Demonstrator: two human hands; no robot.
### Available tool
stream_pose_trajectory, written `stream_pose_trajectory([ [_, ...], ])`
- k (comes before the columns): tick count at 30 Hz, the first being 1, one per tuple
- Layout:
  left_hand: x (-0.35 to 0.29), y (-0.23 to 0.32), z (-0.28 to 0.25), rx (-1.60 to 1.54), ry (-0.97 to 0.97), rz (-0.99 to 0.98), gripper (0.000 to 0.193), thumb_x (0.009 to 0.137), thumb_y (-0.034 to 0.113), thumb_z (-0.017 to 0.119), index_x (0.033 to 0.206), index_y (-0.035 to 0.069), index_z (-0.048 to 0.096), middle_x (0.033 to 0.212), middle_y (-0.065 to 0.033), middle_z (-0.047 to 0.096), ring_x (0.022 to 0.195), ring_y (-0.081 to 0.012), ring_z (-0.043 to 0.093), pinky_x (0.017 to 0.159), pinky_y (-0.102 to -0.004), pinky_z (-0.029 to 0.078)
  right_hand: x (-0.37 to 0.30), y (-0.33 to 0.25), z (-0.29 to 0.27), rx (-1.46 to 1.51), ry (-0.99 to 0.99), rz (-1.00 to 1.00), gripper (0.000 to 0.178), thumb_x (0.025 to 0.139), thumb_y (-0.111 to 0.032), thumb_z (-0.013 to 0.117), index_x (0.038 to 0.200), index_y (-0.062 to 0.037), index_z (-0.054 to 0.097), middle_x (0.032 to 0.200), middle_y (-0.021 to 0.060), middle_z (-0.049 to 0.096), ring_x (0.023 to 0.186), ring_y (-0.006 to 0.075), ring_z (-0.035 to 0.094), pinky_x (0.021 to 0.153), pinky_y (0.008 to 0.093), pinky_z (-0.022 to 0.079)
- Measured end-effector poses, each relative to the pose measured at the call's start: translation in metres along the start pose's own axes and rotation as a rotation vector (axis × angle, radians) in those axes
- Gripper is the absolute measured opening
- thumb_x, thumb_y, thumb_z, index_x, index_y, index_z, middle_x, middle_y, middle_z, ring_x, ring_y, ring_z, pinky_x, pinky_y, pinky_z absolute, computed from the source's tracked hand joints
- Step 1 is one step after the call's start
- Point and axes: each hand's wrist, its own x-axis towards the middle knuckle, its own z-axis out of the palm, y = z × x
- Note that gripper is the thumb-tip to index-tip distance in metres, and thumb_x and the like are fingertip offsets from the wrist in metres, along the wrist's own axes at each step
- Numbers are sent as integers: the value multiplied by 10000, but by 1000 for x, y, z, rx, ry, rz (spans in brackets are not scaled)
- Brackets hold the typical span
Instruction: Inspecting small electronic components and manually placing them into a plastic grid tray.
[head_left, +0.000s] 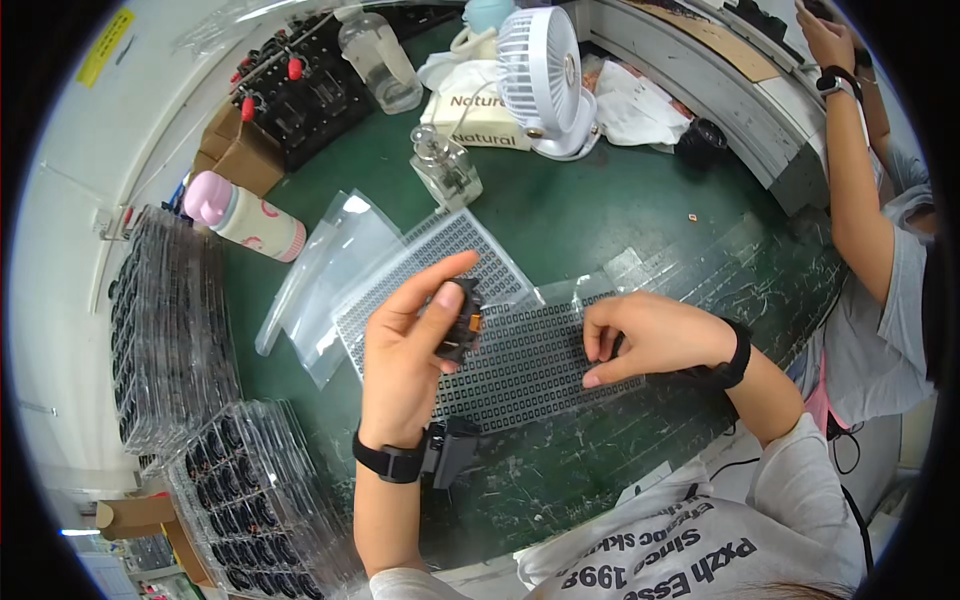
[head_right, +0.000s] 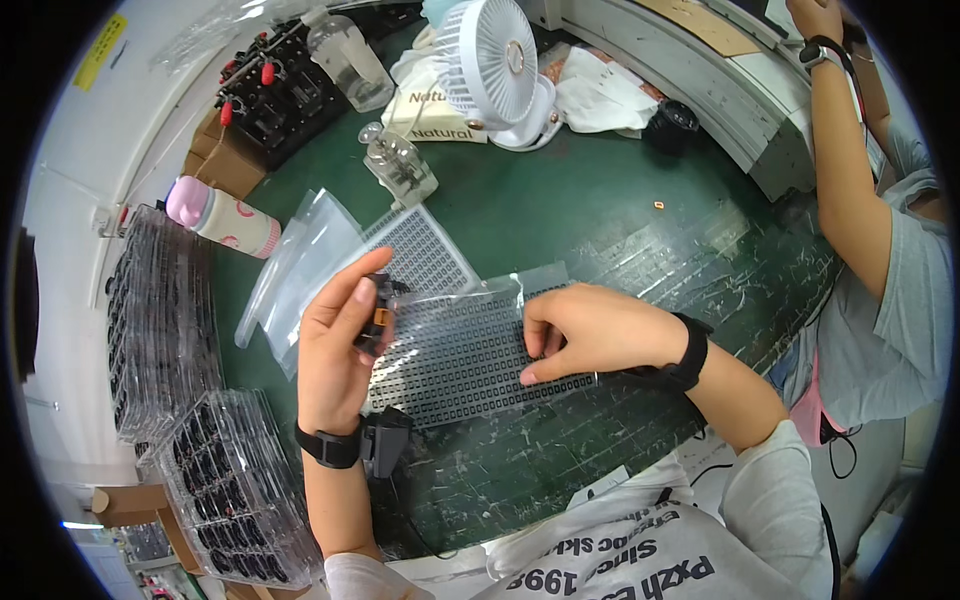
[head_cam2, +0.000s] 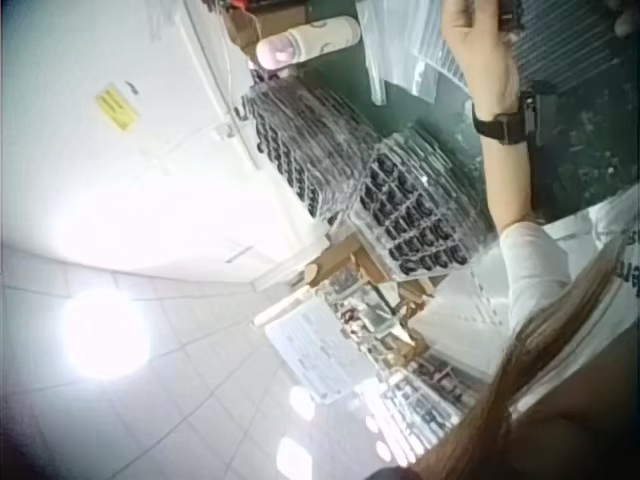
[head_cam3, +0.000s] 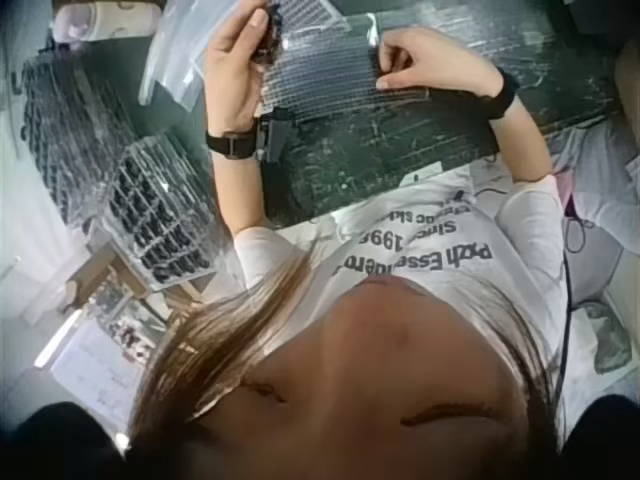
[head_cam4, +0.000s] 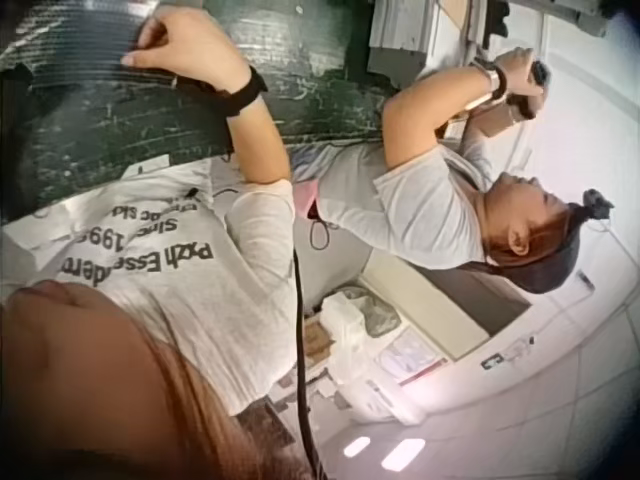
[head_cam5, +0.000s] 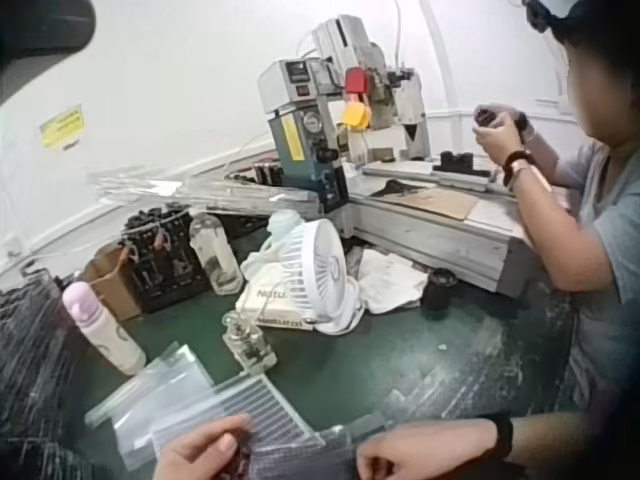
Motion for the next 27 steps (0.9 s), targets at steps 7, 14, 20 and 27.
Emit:
stream_pose_trajectory([
  [7, 12, 5, -48, 168, 220, 148, 277, 955, 86, 626, 1222, 14, 647, 880, -24, 669, 711, -89, 585, 714, -230, 500, 2, -8, 2, -149, 10, -44, 349, 790, -345, 780, 931, -49, 661, 824, 72, 682, 733, 227, 681, 648, 346, 509],
  [14, 25, -18, -77, 436, 349, 141, 155, 852, 85, 759, 979, 6, 715, 880, -18, 694, 769, -68, 580, 719, -220, 470, -10, -20, 0, -378, -33, 49, 335, 817, -373, 743, 1060, -143, 736, 901, 45, 651, 863, 255, 663, 727, 385, 512],
  [20, 26, -18, -73, 696, 357, 125, 134, 853, 72, 759, 953, -11, 729, 855, -33, 714, 764, -79, 636, 717, -211, 495, -14, -10, -7, -430, 78, -80, 239, 829, -361, 728, 855, -128, 776, 958, 46, 631, 973, 246, 624, 770, 378, 512],
  [27, 31, -19, -71, 784, 376, 210, 157, 822, 89, 777, 919, -29, 741, 789, -58, 725, 696, -94, 633, 657, -228, 482, -12, -1, -16, -504, 206, -59, 323, 825, -361, 723, 719, -56, 711, 932, 76, 645, 882, 299, 645, 731, 403, 521],
])
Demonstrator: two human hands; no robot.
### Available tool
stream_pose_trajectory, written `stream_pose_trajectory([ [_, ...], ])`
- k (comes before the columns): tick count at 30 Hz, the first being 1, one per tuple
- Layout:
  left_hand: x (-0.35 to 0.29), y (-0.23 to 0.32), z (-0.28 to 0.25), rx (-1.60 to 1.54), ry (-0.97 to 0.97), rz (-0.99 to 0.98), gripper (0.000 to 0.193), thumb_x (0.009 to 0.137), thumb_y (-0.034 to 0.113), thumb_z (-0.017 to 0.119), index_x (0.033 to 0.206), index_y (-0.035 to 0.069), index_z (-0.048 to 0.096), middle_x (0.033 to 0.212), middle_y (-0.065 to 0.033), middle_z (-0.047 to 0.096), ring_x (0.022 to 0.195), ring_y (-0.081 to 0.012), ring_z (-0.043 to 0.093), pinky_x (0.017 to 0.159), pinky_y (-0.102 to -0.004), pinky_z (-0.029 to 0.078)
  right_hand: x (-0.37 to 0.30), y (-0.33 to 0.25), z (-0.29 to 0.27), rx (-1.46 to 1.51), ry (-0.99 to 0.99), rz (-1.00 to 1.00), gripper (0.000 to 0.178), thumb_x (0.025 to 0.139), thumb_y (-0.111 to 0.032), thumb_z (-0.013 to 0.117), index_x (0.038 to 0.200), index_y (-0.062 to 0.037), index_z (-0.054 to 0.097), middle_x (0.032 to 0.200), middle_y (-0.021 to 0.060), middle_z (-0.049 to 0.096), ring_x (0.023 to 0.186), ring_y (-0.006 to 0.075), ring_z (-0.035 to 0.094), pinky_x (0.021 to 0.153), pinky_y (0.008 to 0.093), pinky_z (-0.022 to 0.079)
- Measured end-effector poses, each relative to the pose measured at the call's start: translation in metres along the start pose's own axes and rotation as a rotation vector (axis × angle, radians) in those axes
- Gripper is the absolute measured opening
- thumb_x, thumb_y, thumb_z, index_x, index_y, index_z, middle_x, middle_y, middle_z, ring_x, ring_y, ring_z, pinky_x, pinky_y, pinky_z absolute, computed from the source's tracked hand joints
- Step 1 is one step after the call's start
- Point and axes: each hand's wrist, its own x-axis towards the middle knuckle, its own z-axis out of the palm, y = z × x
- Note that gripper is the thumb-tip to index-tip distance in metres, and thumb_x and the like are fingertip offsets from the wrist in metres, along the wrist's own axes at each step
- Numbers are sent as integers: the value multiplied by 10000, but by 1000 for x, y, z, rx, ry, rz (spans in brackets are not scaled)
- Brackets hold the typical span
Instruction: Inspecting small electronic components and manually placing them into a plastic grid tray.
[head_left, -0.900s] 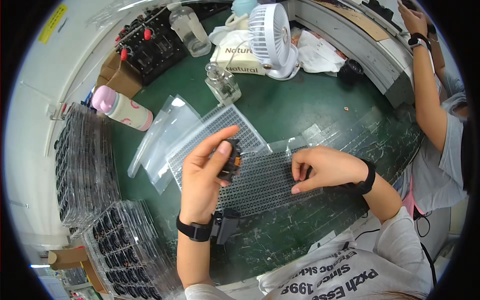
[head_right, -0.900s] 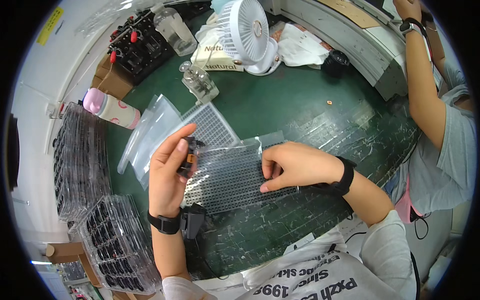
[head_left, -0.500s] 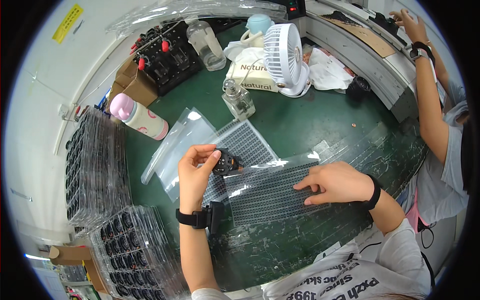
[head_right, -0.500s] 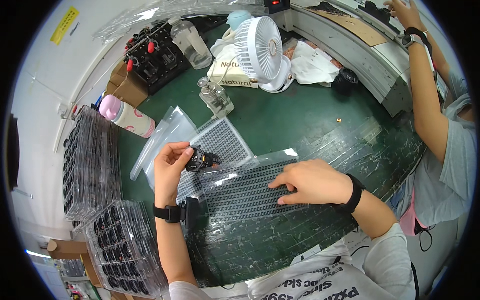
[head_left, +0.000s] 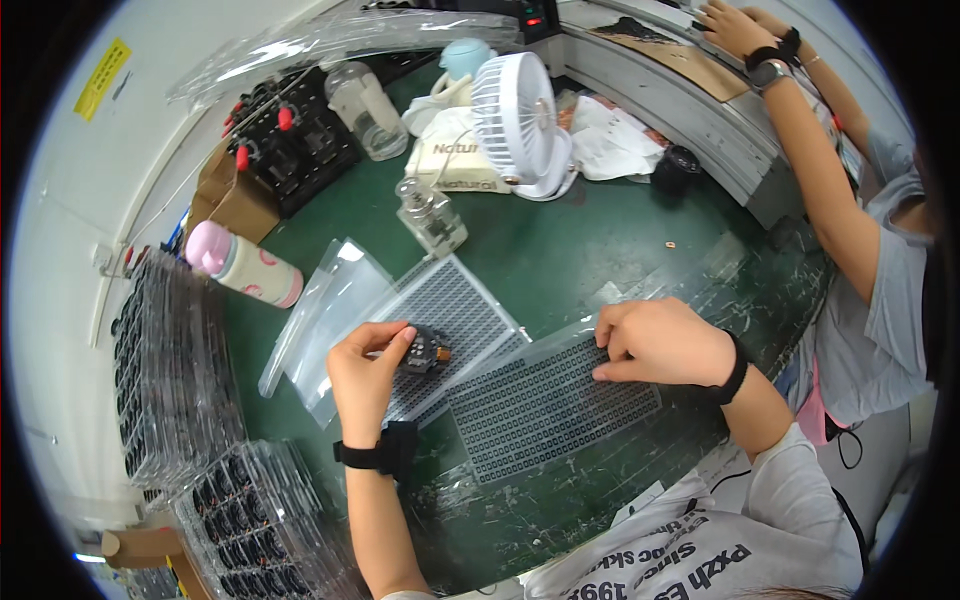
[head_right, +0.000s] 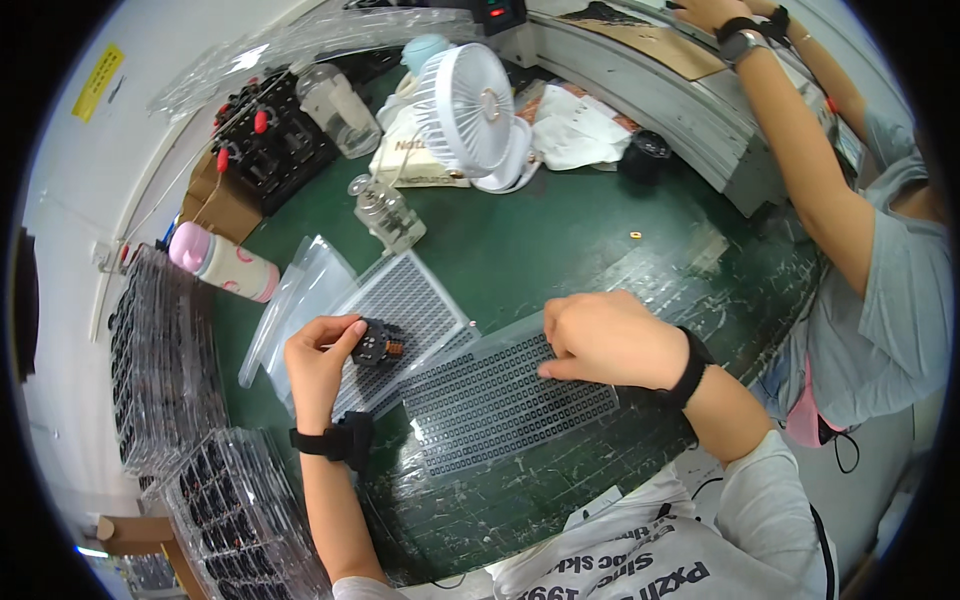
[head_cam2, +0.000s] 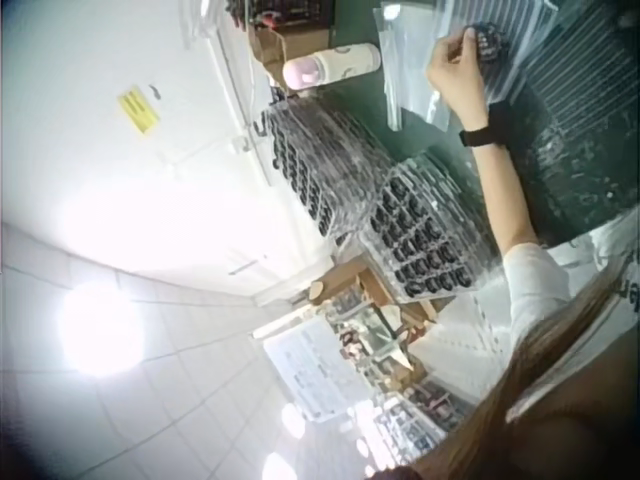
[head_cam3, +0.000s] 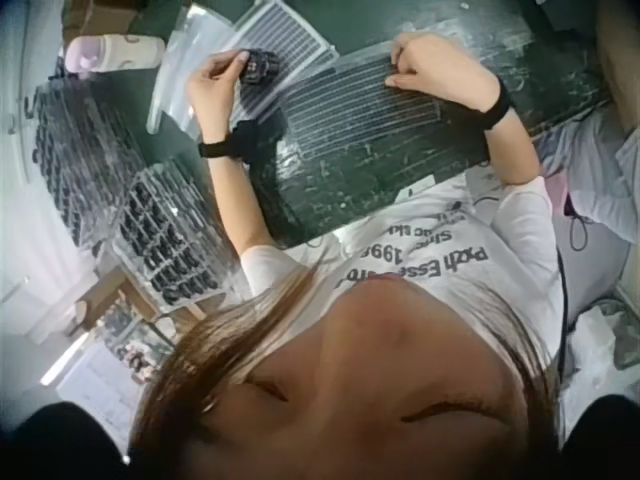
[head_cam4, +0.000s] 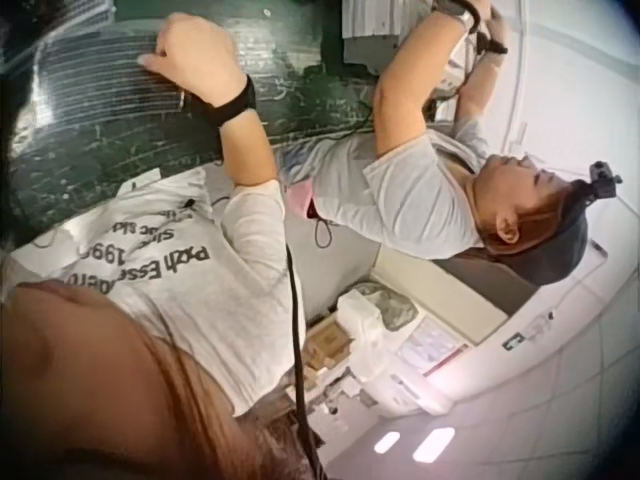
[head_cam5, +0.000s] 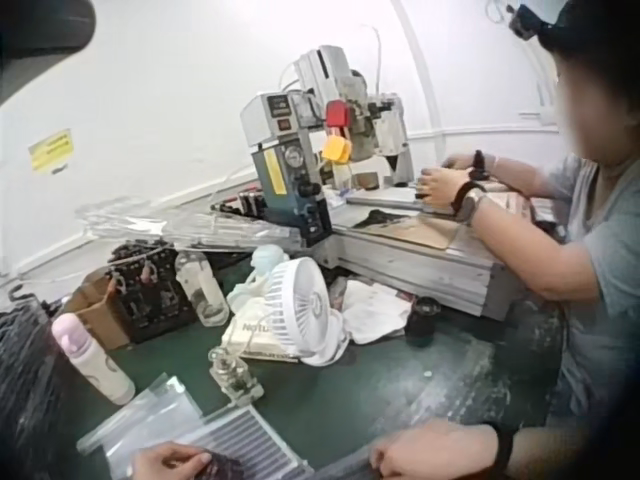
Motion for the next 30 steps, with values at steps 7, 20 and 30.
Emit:
stream_pose_trajectory([
  [7, 0, -19, -10, 159, -64, 178, 152, 853, 105, 736, 974, 14, 720, 878, -71, 721, 810, -118, 649, 706, -258, 490, 1, -11, 12, -214, 149, 123, 334, 805, -346, 704, 724, -23, 676, 854, 153, 671, 799, 342, 675, 672, 437, 529],
  [20, -69, 86, 28, 150, -539, 337, 261, 859, 45, 715, 1114, 27, 663, 851, -94, 629, 662, -150, 587, 593, -257, 472, -10, -14, 61, -241, 256, -280, 429, 701, -344, 804, 1000, -67, 671, 1088, 67, 605, 1067, 241, 578, 816, 375, 477],
  [30, -54, 59, 61, 257, -541, 520, 637, 653, 103, 846, 1234, 39, 592, 1268, -146, 606, 1184, -333, 551, 1039, -402, 421, -6, 5, 26, -212, 86, -83, 240, 758, -118, 659, 988, -50, 641, 1018, 70, 662, 944, 268, 661, 866, 384, 508],
])
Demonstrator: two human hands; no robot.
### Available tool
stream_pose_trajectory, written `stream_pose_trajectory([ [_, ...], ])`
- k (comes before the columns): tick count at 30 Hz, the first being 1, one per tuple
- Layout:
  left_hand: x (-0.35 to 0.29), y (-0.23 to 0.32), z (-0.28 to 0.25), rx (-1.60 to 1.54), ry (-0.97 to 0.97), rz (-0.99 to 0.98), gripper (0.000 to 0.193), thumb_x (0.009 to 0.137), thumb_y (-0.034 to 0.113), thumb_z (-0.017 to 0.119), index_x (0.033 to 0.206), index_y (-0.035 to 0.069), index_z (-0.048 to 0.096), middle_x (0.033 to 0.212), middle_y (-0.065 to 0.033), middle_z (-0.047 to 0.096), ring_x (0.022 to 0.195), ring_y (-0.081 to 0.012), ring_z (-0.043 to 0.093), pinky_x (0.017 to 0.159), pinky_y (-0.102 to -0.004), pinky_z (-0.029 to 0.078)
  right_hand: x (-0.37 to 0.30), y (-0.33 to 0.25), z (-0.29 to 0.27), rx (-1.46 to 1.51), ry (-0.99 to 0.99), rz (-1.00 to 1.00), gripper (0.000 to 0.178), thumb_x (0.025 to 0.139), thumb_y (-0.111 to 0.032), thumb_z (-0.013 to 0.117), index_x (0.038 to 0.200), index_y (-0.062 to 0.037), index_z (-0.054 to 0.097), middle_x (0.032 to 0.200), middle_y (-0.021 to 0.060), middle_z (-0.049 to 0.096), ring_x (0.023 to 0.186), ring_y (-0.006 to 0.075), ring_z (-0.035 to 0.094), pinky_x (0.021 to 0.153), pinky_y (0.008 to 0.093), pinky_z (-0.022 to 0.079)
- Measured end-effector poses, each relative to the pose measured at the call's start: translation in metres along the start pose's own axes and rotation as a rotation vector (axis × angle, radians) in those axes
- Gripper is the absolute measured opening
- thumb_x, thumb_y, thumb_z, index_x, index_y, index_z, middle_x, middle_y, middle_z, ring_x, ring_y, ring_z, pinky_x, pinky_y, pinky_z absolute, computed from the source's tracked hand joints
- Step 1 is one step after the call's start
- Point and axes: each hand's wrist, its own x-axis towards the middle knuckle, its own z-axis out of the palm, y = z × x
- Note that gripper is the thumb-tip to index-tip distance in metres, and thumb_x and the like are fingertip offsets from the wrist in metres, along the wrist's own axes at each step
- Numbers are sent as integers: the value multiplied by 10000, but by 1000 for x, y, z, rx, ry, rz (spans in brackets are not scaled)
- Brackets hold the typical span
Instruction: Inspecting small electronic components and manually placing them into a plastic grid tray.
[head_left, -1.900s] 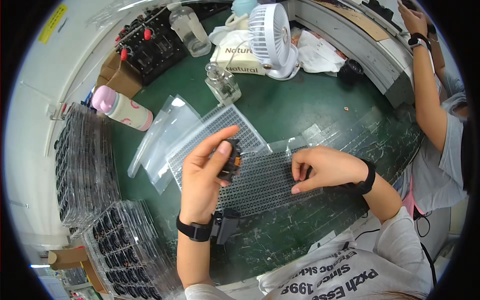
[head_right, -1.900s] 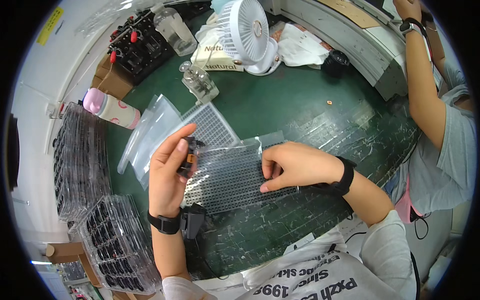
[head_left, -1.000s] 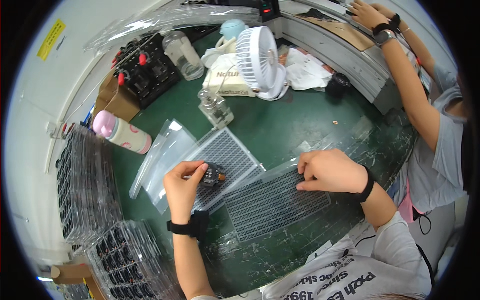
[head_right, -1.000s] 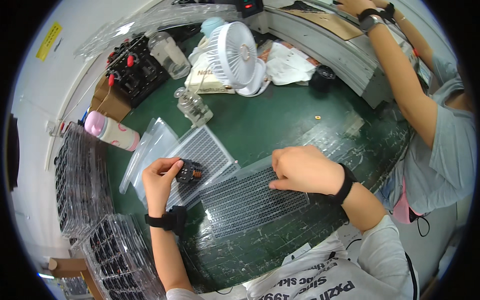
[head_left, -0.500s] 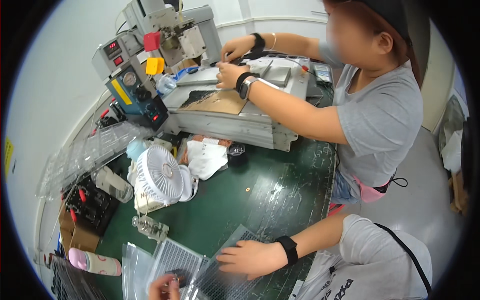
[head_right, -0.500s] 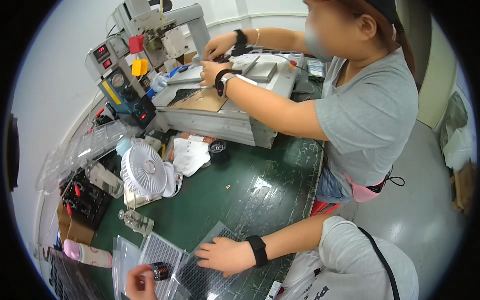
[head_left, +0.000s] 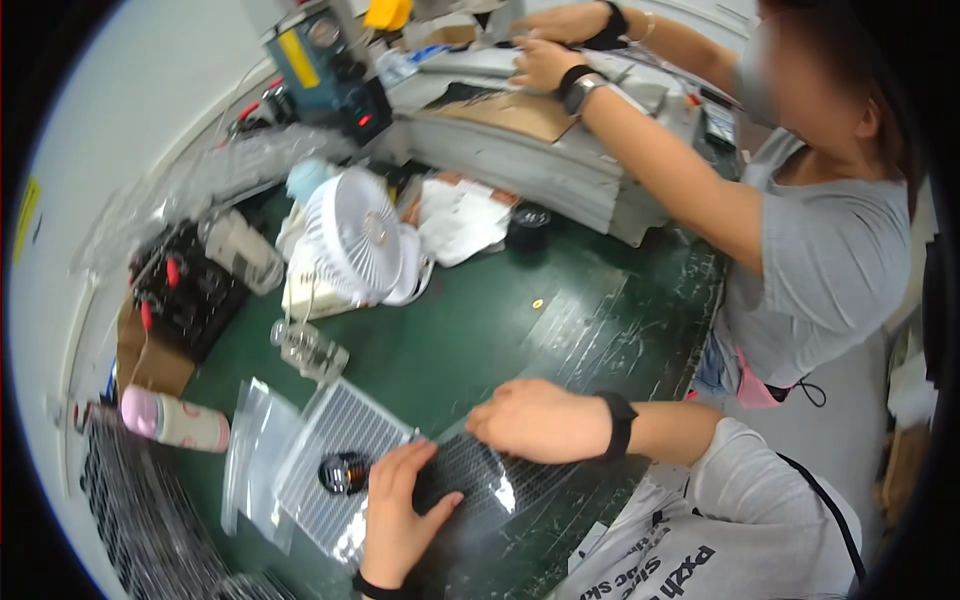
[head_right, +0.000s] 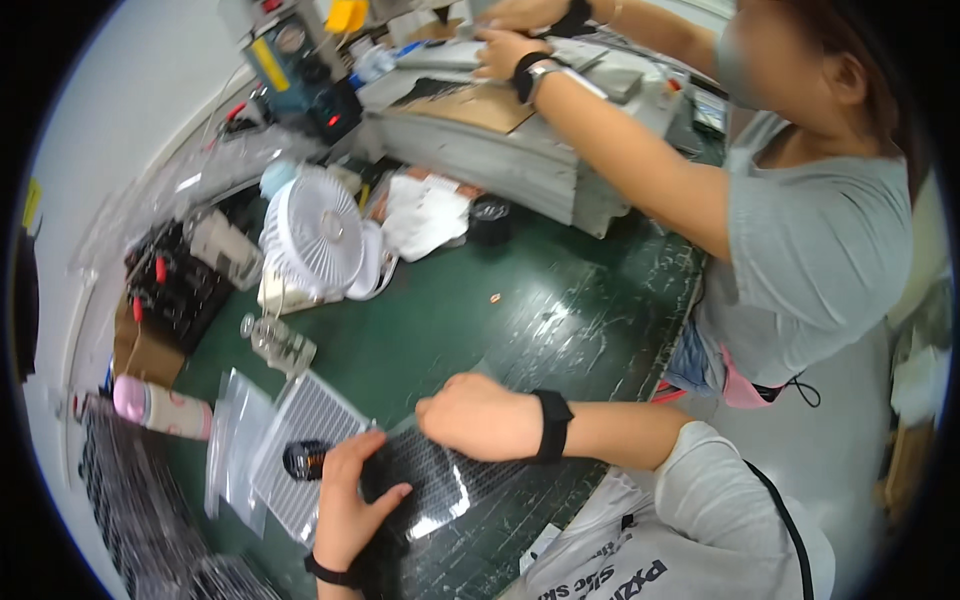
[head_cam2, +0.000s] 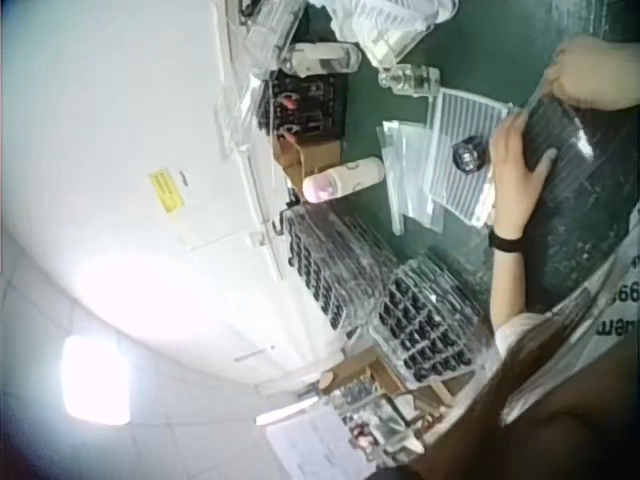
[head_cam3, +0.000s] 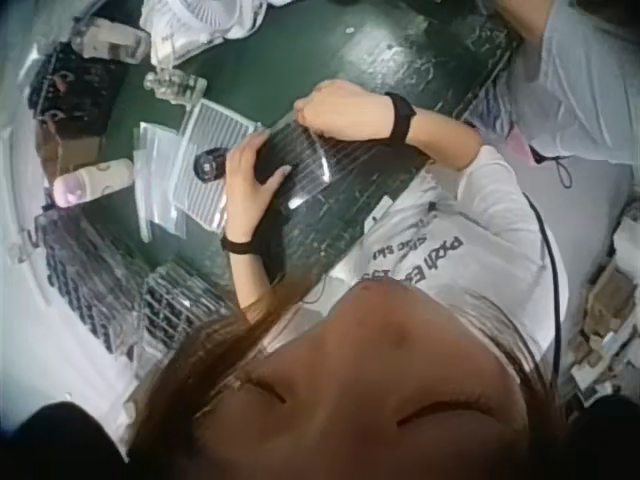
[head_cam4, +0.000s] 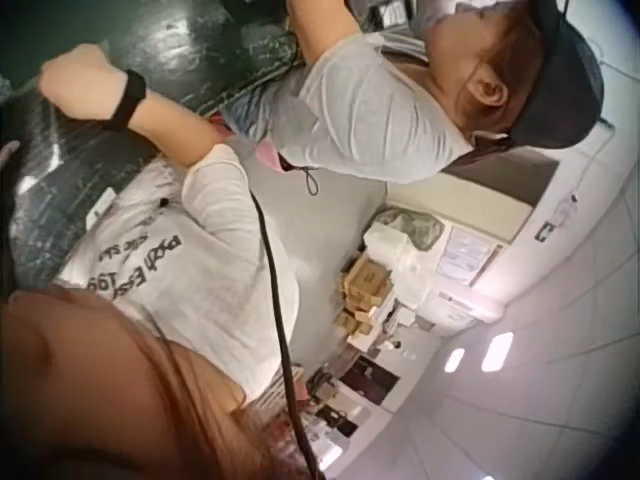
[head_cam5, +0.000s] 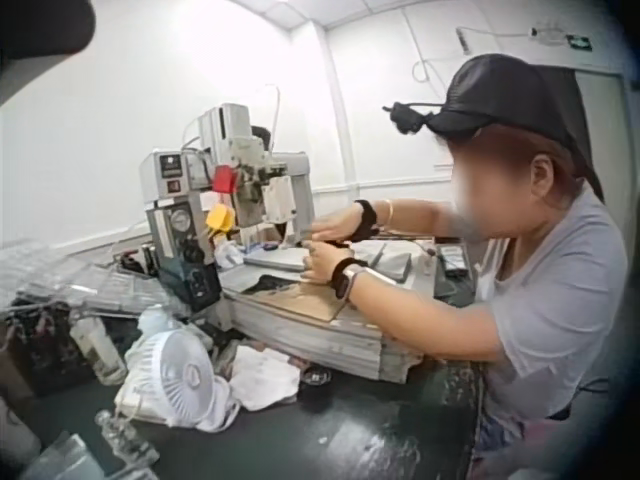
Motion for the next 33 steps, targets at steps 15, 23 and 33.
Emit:
stream_pose_trajectory([
  [15, -16, -2, -4, 68, -124, -59, 544, 691, 61, 799, 1206, 44, 625, 1060, -108, 656, 996, -279, 585, 896, -383, 449, 14, -26, 7, 76, 161, -4, 239, 770, -175, 734, 962, -84, 623, 1003, 53, 587, 985, 247, 575, 803, 375, 479],
  [23, -16, 10, -9, -71, -144, -57, 568, 754, 24, 732, 1294, 56, 559, 1212, -192, 589, 1128, -403, 530, 995, -443, 431, 12, -29, 26, 93, 209, -33, 196, 789, -92, 625, 980, -52, 602, 978, 56, 589, 983, 231, 590, 825, 359, 508],
  [33, -16, 6, 14, -1104, 361, -435, 95, 976, 98, 614, 1040, 29, 629, 935, -44, 649, 843, -105, 584, 805, -246, 472, 15, -25, 20, 80, 215, -71, 141, 781, -78, 623, 917, -44, 617, 909, 74, 629, 917, 264, 629, 773, 373, 499],
])
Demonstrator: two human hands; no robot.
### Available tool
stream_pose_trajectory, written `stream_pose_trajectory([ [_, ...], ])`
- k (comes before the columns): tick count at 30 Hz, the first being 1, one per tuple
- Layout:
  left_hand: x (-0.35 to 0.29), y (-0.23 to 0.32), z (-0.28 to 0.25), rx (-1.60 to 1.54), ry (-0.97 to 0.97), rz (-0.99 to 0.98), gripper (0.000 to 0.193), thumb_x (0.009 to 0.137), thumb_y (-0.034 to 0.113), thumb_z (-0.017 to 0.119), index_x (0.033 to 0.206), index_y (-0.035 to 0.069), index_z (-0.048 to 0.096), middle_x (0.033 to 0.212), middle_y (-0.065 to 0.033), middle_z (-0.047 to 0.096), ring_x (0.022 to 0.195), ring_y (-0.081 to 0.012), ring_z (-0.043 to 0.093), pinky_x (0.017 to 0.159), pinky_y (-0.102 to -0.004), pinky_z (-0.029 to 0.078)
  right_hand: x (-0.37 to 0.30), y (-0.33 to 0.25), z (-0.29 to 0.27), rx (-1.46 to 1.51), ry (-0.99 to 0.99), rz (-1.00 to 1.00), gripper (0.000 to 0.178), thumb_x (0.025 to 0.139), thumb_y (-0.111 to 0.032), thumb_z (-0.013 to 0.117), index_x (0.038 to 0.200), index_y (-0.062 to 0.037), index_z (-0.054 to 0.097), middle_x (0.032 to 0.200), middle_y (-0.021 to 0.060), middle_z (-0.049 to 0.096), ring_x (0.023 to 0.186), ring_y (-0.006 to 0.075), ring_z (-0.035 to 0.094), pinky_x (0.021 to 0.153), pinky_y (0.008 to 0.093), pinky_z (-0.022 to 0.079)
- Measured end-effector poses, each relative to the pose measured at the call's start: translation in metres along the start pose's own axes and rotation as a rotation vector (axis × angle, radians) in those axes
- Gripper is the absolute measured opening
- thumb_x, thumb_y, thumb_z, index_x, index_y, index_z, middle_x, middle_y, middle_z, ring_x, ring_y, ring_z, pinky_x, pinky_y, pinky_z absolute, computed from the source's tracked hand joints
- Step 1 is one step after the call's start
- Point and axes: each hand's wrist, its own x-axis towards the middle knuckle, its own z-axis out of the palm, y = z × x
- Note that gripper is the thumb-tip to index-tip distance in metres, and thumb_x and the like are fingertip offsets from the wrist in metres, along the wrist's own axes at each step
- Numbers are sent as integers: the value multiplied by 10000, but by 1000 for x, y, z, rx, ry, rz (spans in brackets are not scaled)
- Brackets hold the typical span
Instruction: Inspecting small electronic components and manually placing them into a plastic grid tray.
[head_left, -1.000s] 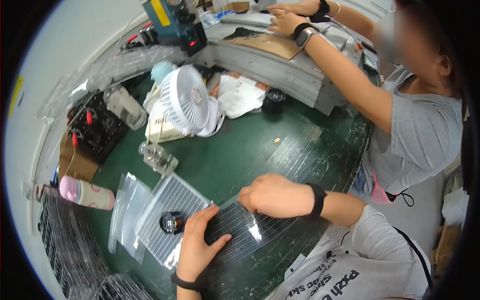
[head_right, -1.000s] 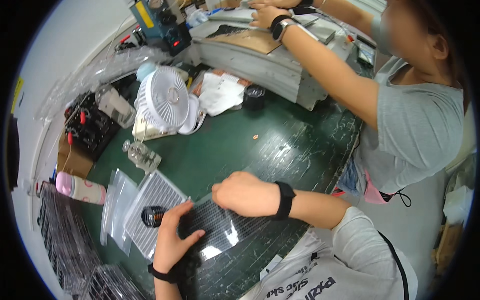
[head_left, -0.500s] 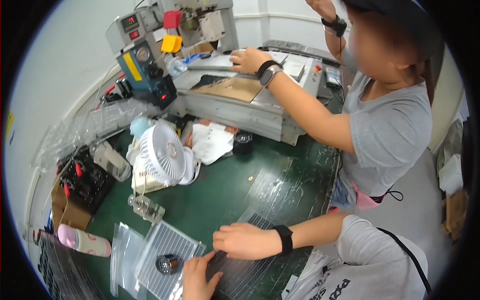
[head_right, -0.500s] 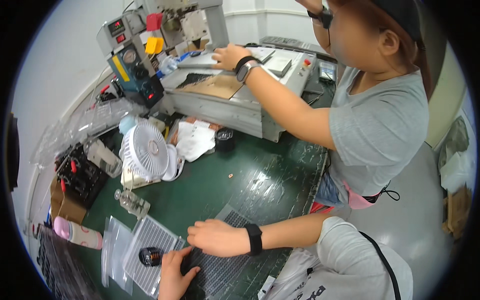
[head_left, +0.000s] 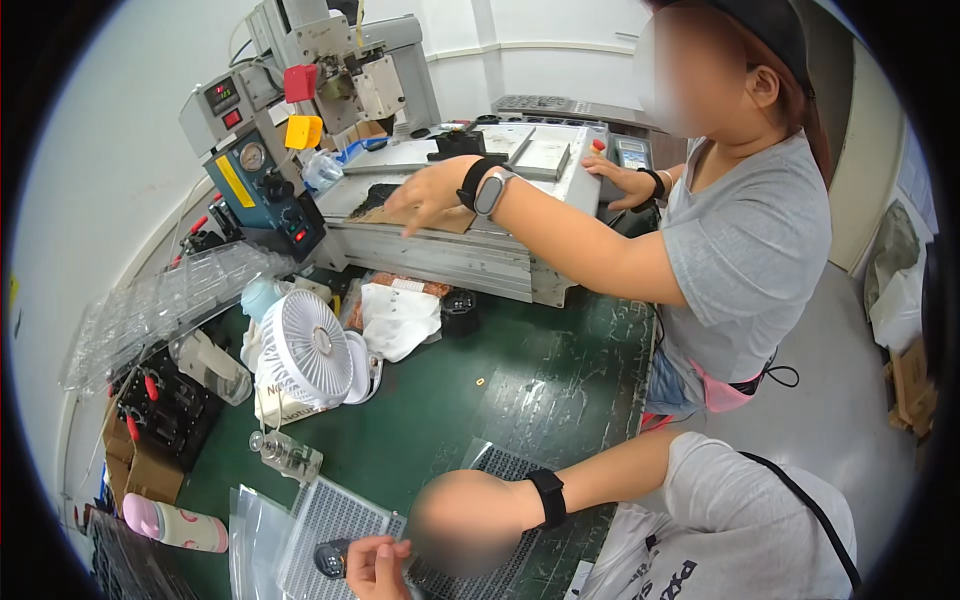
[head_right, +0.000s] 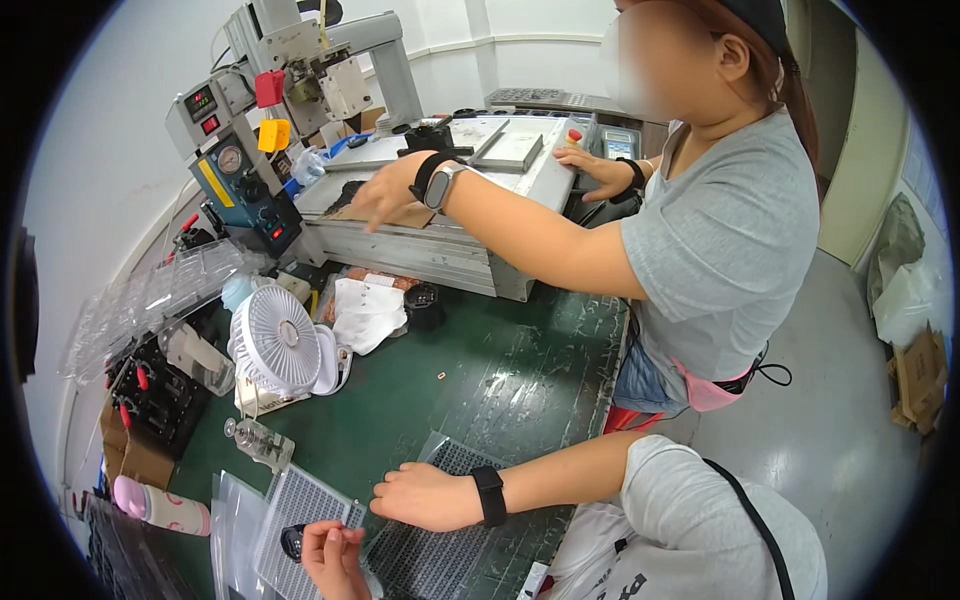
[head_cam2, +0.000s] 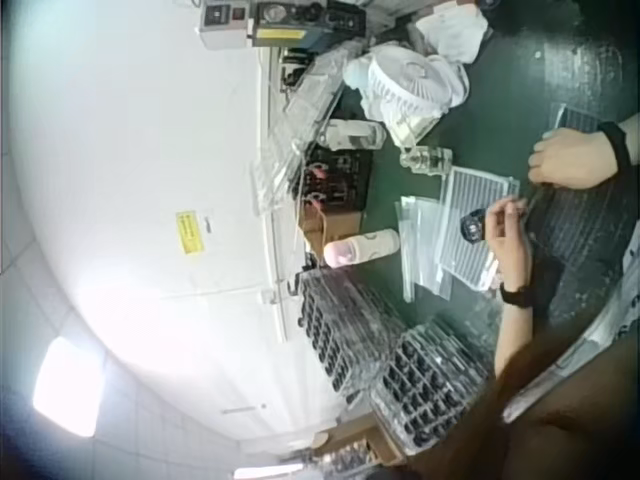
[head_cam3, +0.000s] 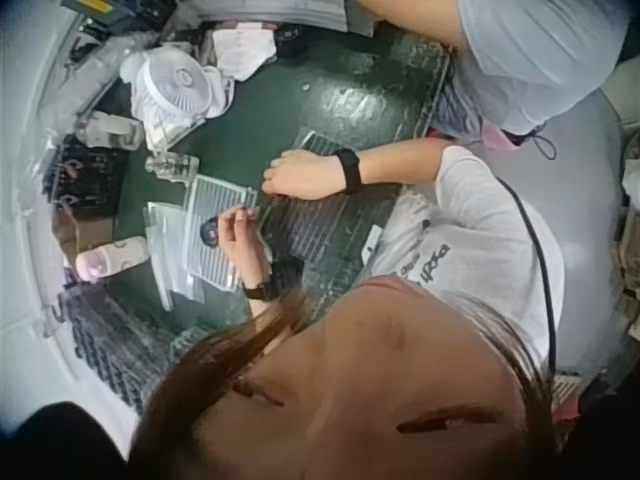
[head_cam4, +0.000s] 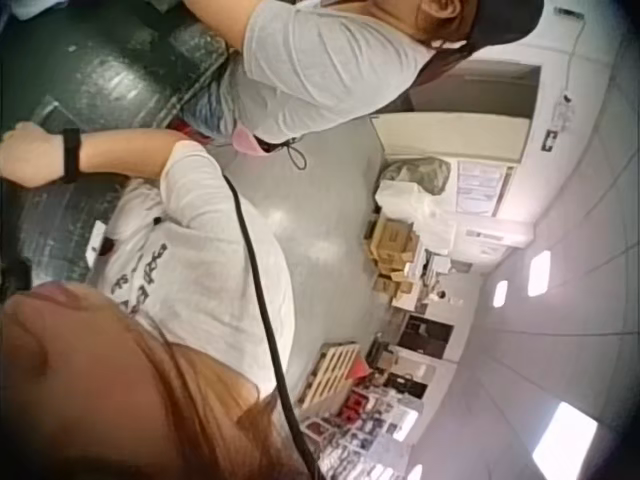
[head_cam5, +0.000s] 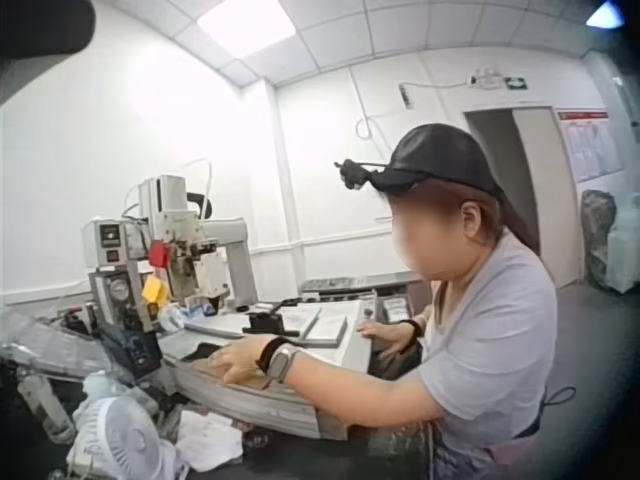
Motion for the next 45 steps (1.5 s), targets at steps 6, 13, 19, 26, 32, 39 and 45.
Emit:
stream_pose_trajectory([
  [6, 6, -16, -5, 212, -28, 52, 119, 983, 121, 613, 1051, 26, 632, 897, -35, 660, 779, -110, 598, 745, -251, 495, -2, 3, 5, 17, 41, 42, 140, 770, -84, 634, 901, -48, 599, 898, 80, 639, 914, 268, 638, 735, 383, 503],
  [13, 5, -2, 9, 901, -220, 504, 119, 883, 56, 673, 989, 2, 672, 941, -152, 685, 826, -295, 655, 726, -347, 511, 1, 0, 7, 84, 87, 6, 194, 799, -91, 626, 963, -34, 542, 798, 102, 641, 812, 303, 665, 721, 409, 505],
  [19, 4, -5, 12, 855, -147, 546, 175, 868, 55, 690, 1034, 8, 662, 938, -162, 674, 872, -341, 640, 783, -380, 506, 3, 2, 0, -8, 84, -38, 222, 830, -121, 595, 1028, -75, 504, 818, 33, 594, 839, 218, 634, 723, 334, 484],
  [26, 1, -13, 8, 740, -140, 316, 269, 833, 28, 748, 1074, -9, 636, 926, -114, 690, 810, -186, 669, 756, -289, 529, 2, -1, -4, 57, 94, -66, 183, 846, -122, 578, 1002, -76, 493, 815, 46, 581, 843, 223, 618, 758, 338, 475],
  [32, 3, -12, 9, 650, -157, 208, 287, 834, 6, 742, 1095, -9, 624, 929, -83, 693, 824, -137, 655, 755, -261, 519, 4, 3, 6, 80, 102, -95, 206, 821, -106, 619, 990, -58, 511, 811, 72, 617, 840, 260, 630, 746, 369, 461],
  [39, 6, -25, 4, 524, -175, 123, 259, 875, 0, 705, 1117, -16, 614, 966, -84, 705, 873, -138, 664, 769, -247, 515, 4, 4, 6, 12, 46, -43, 169, 837, -135, 596, 986, -76, 540, 887, 33, 595, 957, 204, 582, 804, 322, 464],
  [45, 4, -23, 6, 582, -181, 136, 257, 889, 11, 693, 1132, -14, 613, 982, -88, 705, 878, -140, 666, 780, -247, 515, 1, 5, 10, -17, 149, -47, 146, 818, -124, 608, 950, -83, 559, 942, 32, 561, 956, 201, 558, 790, 318, 459],
])
